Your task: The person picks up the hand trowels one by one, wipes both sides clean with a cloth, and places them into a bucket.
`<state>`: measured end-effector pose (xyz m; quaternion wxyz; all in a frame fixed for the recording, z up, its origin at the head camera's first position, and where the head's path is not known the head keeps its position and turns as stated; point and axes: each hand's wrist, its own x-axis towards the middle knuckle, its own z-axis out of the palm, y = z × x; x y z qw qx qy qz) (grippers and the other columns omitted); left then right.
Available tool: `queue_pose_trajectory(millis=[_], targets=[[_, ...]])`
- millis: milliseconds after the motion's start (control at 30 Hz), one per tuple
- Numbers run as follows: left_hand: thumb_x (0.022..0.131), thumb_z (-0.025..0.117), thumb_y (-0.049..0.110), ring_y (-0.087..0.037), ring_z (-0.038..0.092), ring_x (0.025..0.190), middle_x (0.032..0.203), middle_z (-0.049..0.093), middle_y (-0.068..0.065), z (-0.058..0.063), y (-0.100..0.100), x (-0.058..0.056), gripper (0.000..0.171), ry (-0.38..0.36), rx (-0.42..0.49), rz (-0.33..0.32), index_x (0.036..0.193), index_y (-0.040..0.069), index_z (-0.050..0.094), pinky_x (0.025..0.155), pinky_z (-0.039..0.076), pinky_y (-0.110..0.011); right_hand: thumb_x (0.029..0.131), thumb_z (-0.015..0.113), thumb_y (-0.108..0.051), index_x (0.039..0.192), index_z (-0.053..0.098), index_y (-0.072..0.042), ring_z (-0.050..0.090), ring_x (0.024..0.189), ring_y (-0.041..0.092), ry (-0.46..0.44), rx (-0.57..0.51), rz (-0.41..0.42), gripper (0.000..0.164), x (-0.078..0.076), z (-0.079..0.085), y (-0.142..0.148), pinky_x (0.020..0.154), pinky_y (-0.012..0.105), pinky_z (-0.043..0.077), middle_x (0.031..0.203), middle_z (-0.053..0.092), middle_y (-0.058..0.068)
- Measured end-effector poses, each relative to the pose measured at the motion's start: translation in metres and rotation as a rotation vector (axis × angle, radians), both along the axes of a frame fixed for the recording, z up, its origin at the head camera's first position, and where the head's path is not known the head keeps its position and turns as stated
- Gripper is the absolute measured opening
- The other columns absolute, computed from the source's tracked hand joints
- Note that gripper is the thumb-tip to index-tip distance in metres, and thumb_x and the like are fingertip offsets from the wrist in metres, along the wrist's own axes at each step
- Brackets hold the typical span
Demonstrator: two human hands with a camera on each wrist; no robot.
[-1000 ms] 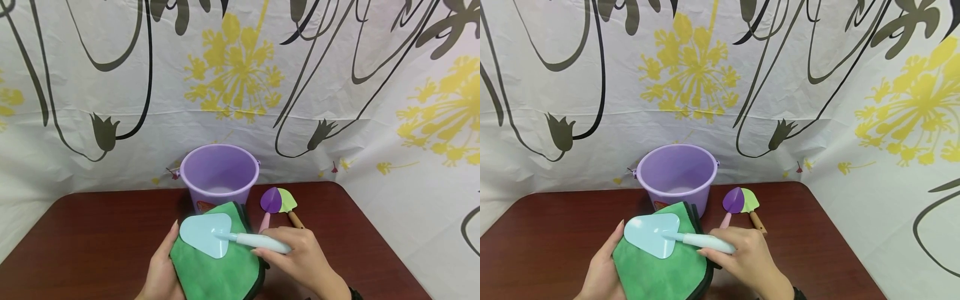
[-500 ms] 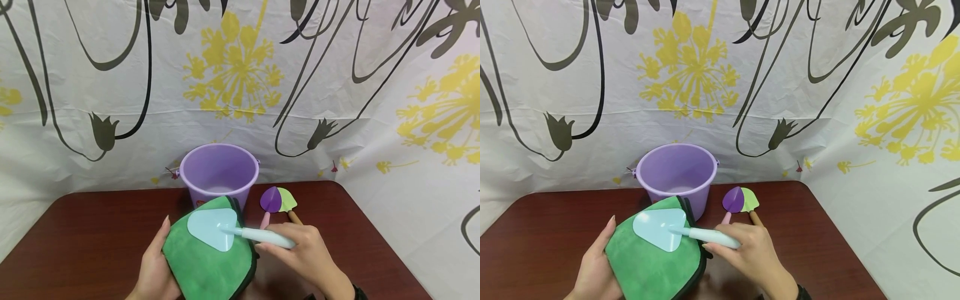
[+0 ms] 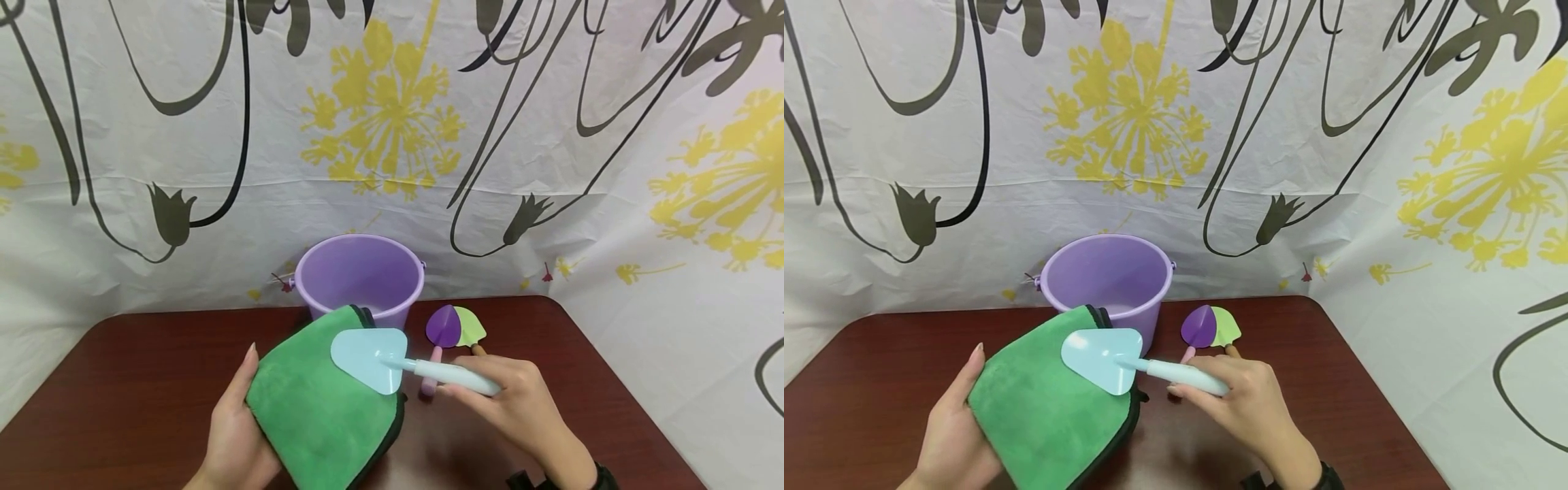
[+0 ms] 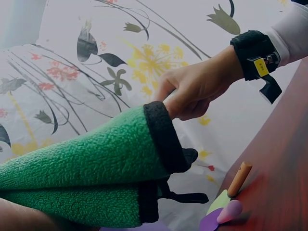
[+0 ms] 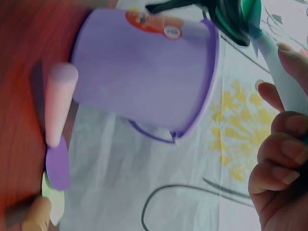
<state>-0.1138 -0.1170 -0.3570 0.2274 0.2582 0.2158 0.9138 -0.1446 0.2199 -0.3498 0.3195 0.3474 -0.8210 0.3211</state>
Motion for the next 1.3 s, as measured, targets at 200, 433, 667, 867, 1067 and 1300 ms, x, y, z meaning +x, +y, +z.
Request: queue_pose_trajectory(millis=[200,433,667,867,1067,1300], targets=[[0.109,0.008,0.054,-0.018,0.060,0.127,0.133,0.062,-0.001,0.001,-0.007,-0.001,0.068,-0.028,-0.043,0.047,0.134,0.010,0.054,0.111,0.048,-0.033,0.072,0.092,-0.020,0.094,0.077,-0.021,0.050,0.062,-0.007,0.024,0.014,-0.020,0.026,-0.001,0.003,0.011,0.079,0.005,0.050,0.073,0.065,-0.014],[0.109,0.005,0.052,-0.020,0.059,0.127,0.136,0.061,-0.005,0.003,-0.010,-0.001,0.072,0.008,0.008,0.037,0.137,0.007,0.052,0.112,0.048,-0.034,0.069,0.093,-0.015,0.092,0.077,-0.020,0.050,0.063,-0.007,0.021,0.017,-0.029,0.029,-0.002,0.004,0.014,0.064,0.008,0.045,0.073,0.065,-0.012],[0.109,0.002,0.052,-0.022,0.059,0.129,0.138,0.060,-0.006,0.006,-0.011,-0.002,0.074,0.030,0.009,0.018,0.140,0.006,0.050,0.112,0.048,-0.036,0.065,0.094,-0.010,0.095,0.077,-0.023,0.050,0.065,-0.008,0.029,-0.002,-0.023,0.037,-0.001,0.006,0.013,0.064,0.008,0.045,0.075,0.065,-0.015],[0.109,0.006,0.052,-0.019,0.061,0.125,0.133,0.063,-0.003,0.005,-0.011,-0.002,0.069,0.005,-0.079,0.063,0.136,0.009,0.053,0.109,0.050,-0.034,0.065,0.094,-0.010,0.095,0.078,-0.021,0.054,0.067,-0.007,0.015,-0.017,-0.023,0.036,-0.001,0.007,0.014,0.067,0.008,0.047,0.078,0.068,-0.013],[0.109,0.008,0.052,-0.016,0.063,0.122,0.129,0.065,0.000,0.001,-0.008,-0.003,0.067,-0.010,-0.118,0.076,0.132,0.011,0.057,0.107,0.052,-0.032,0.064,0.094,-0.009,0.095,0.079,-0.019,0.055,0.067,-0.008,0.002,-0.046,-0.046,0.036,0.000,0.010,0.017,0.063,0.008,0.047,0.080,0.072,-0.009],[0.108,0.010,0.055,-0.013,0.061,0.125,0.133,0.065,0.004,-0.008,0.001,-0.001,0.067,-0.071,-0.186,0.072,0.136,0.017,0.057,0.111,0.048,-0.030,0.073,0.091,-0.011,0.092,0.076,-0.026,0.048,0.059,-0.008,-0.111,-0.086,-0.095,0.029,0.000,0.009,0.013,0.051,0.009,0.040,0.072,0.063,-0.016]])
